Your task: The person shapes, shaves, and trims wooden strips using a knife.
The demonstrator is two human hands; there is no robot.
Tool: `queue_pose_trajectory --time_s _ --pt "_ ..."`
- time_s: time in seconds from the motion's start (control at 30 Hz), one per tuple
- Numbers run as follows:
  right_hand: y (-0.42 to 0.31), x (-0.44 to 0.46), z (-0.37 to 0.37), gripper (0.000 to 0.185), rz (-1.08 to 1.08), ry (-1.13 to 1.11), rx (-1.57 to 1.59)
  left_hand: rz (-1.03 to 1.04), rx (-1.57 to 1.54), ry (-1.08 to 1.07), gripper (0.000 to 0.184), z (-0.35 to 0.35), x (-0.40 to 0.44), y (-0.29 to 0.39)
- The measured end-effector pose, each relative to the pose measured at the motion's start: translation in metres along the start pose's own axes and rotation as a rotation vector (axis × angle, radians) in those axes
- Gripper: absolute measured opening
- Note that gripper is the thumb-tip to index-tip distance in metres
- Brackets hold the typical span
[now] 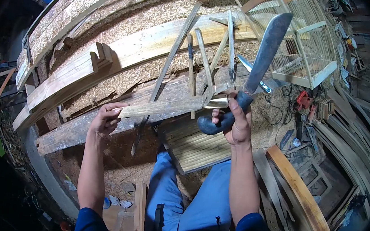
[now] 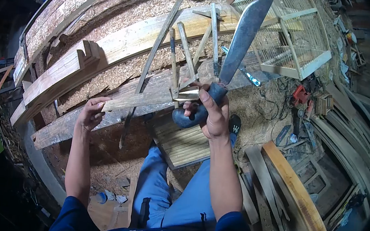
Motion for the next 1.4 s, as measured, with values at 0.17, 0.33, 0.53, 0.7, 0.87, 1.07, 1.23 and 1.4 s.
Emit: queue_pose_trajectory --time_s 0.17,0.33,0.53,0.7,0.87,1.07,1.23,1.4 --pt "-0.003 -0.009 0.017 0.024 -0.008 -0.012 -0.118 -0.032 -0.050 0.118 0.031 0.025 0.002 0.007" --pt "-0.013 -0.022 0.048 0.029 0.020 0.035 -0.186 0.080 0.219 0.462 0.027 0.060 0.019 0.007" --pt "-0.022 -0.041 0.086 0.023 -0.001 0.062 -0.320 0.337 0.599 0.154 0.036 0.079 0.032 -0.019" --pt "-0.020 -0.058 0.116 0.020 -0.056 0.186 -0.298 0.661 1.032 0.162 0.035 0.175 0.006 0.002" --pt "-0.026 -0.073 0.137 0.021 -0.142 0.237 -0.341 0.913 1.216 0.224 0.037 0.205 -0.003 0.004" --pt "-0.018 -0.075 0.145 0.021 -0.177 0.194 -0.360 0.897 1.145 0.187 0.034 0.206 0.021 -0.003" --pt "-0.025 -0.068 0.130 0.012 -0.039 0.197 -0.425 0.854 1.124 0.009 0.032 0.195 0.029 0.007" --pt "-0.015 -0.060 0.130 0.009 -0.051 0.182 -0.508 0.814 1.062 -0.082 0.035 0.186 0.031 0.011"
Point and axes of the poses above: each hand's wrist, its own x-axis towards the middle knuckle, its own z-axis out of the palm, y = z × x, the point moved 3 cm from there along x, towards the middle knuckle, and after that the axes turned 8 degrees about -y, right-handed, at the moved point
